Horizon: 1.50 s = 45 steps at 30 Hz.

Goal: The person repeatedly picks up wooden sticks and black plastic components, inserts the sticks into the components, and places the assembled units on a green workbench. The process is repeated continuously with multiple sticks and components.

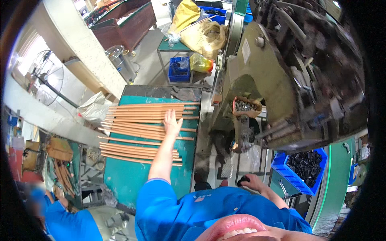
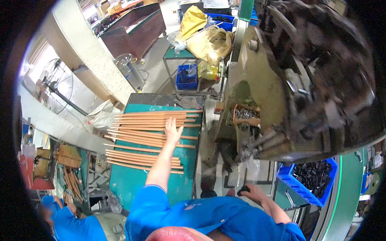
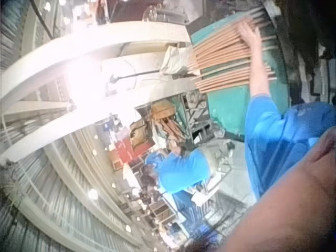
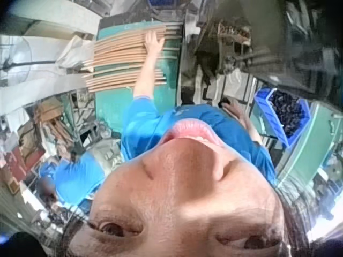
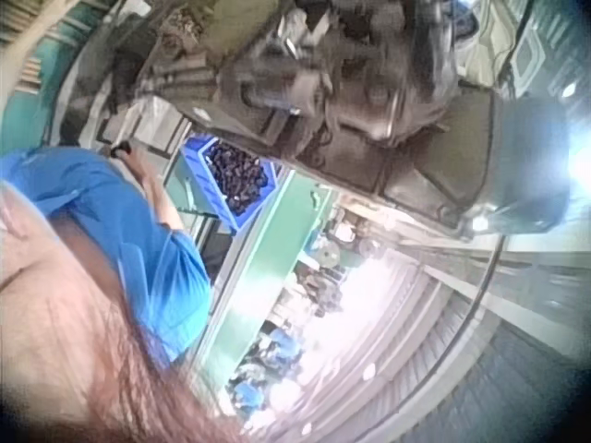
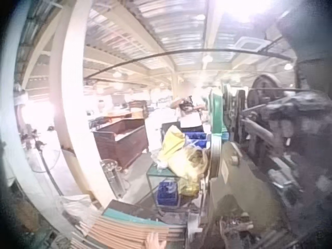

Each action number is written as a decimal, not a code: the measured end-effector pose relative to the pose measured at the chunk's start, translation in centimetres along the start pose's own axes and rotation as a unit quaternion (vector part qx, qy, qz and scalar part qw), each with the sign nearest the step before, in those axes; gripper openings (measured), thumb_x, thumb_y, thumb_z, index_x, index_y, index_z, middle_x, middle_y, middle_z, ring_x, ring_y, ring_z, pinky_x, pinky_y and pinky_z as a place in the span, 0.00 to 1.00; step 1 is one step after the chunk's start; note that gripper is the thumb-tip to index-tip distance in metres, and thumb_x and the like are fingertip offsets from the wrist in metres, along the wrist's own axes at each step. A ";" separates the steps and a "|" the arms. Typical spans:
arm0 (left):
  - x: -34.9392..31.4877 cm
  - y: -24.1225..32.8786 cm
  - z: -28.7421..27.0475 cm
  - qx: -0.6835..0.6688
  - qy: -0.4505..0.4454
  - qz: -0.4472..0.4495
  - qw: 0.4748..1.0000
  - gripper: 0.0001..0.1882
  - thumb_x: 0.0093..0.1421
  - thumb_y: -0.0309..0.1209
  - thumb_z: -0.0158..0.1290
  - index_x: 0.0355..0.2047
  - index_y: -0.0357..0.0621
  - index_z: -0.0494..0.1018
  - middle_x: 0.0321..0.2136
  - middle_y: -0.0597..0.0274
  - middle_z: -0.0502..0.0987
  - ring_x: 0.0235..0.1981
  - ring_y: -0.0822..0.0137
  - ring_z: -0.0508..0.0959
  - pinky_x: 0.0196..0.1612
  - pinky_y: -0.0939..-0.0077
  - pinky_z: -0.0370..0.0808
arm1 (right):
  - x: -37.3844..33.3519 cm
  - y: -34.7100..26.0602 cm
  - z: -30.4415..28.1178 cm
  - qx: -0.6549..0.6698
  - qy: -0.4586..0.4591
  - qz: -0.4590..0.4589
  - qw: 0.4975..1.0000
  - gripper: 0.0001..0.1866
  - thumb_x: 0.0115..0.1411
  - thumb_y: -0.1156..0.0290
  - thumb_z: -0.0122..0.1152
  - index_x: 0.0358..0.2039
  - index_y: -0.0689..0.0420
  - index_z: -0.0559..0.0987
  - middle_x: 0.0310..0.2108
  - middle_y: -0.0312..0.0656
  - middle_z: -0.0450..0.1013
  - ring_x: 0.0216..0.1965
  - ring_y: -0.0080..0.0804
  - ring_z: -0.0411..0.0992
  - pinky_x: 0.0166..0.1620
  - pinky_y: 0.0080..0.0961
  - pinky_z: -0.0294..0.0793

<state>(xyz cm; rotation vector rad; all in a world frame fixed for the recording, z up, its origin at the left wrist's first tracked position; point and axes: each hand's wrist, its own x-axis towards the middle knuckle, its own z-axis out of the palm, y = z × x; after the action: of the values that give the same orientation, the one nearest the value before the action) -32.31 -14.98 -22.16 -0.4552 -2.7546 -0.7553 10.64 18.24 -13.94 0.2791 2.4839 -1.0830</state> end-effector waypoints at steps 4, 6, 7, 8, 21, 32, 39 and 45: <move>-15.2 9.6 -1.2 -0.252 -0.020 0.032 0.967 0.26 0.58 0.36 0.56 0.55 0.38 0.69 0.52 0.43 0.72 0.53 0.43 0.71 0.56 0.57 0.69 | 0.8 3.0 -0.4 0.201 -0.026 0.009 0.979 0.22 0.53 0.65 0.67 0.47 0.59 0.76 0.30 0.42 0.77 0.32 0.29 0.74 0.39 0.29 0.75; -23.3 13.1 -3.2 -0.230 -0.166 -0.004 0.959 0.23 0.58 0.35 0.56 0.53 0.41 0.71 0.48 0.45 0.75 0.49 0.45 0.75 0.51 0.58 0.72 | 0.2 0.4 -2.6 0.341 -0.068 -0.016 0.937 0.26 0.56 0.69 0.62 0.56 0.58 0.70 0.36 0.42 0.75 0.36 0.30 0.75 0.39 0.29 0.76; -26.0 14.7 -3.6 -0.205 -0.257 -0.010 0.944 0.22 0.57 0.35 0.56 0.52 0.42 0.73 0.46 0.46 0.77 0.47 0.46 0.76 0.50 0.58 0.73 | 0.0 0.8 -3.4 0.389 -0.091 -0.015 0.917 0.27 0.58 0.69 0.61 0.58 0.58 0.69 0.40 0.44 0.75 0.38 0.32 0.75 0.39 0.30 0.77; -28.7 15.3 -3.4 -0.174 -0.317 0.018 0.932 0.21 0.57 0.36 0.55 0.51 0.44 0.74 0.45 0.46 0.78 0.47 0.46 0.77 0.49 0.58 0.74 | -0.5 1.0 -4.1 0.453 -0.120 -0.023 0.883 0.26 0.58 0.69 0.60 0.57 0.58 0.69 0.41 0.44 0.74 0.38 0.33 0.75 0.40 0.30 0.77; -36.3 18.8 -0.7 -0.147 -0.398 0.102 0.900 0.21 0.58 0.44 0.54 0.45 0.42 0.76 0.41 0.45 0.79 0.45 0.46 0.78 0.45 0.54 0.75 | -4.5 0.9 -4.7 0.561 -0.217 0.003 0.799 0.13 0.65 0.58 0.54 0.34 0.55 0.73 0.27 0.39 0.71 0.28 0.30 0.72 0.30 0.28 0.72; -32.2 11.6 -5.0 0.001 -0.405 0.019 0.914 0.18 0.58 0.41 0.51 0.41 0.42 0.75 0.39 0.45 0.79 0.44 0.45 0.78 0.46 0.50 0.74 | -2.1 0.9 1.7 0.204 -0.054 -0.043 0.977 0.15 0.59 0.60 0.62 0.40 0.59 0.78 0.29 0.40 0.77 0.33 0.25 0.74 0.35 0.25 0.74; -36.3 3.4 -9.3 -0.114 -0.219 -0.009 0.969 0.12 0.54 0.31 0.55 0.39 0.44 0.78 0.37 0.50 0.80 0.39 0.49 0.80 0.42 0.55 0.77 | -7.7 -4.0 3.2 0.242 -0.008 -0.045 0.969 0.15 0.59 0.64 0.62 0.41 0.62 0.77 0.37 0.43 0.78 0.40 0.28 0.74 0.46 0.27 0.73; -32.8 -7.2 -11.7 0.098 0.012 -0.053 0.994 0.13 0.50 0.24 0.52 0.37 0.43 0.76 0.34 0.50 0.78 0.38 0.46 0.75 0.43 0.56 0.72 | -8.1 -6.7 3.3 0.402 -0.049 -0.064 0.912 0.16 0.59 0.73 0.59 0.47 0.59 0.71 0.34 0.35 0.73 0.38 0.24 0.73 0.42 0.21 0.71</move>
<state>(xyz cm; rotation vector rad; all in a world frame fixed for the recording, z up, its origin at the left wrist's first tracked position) -2.89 -34.61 -26.02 -0.2590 -2.8125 -0.5024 16.59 11.11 -7.93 0.2803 1.8592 -2.0821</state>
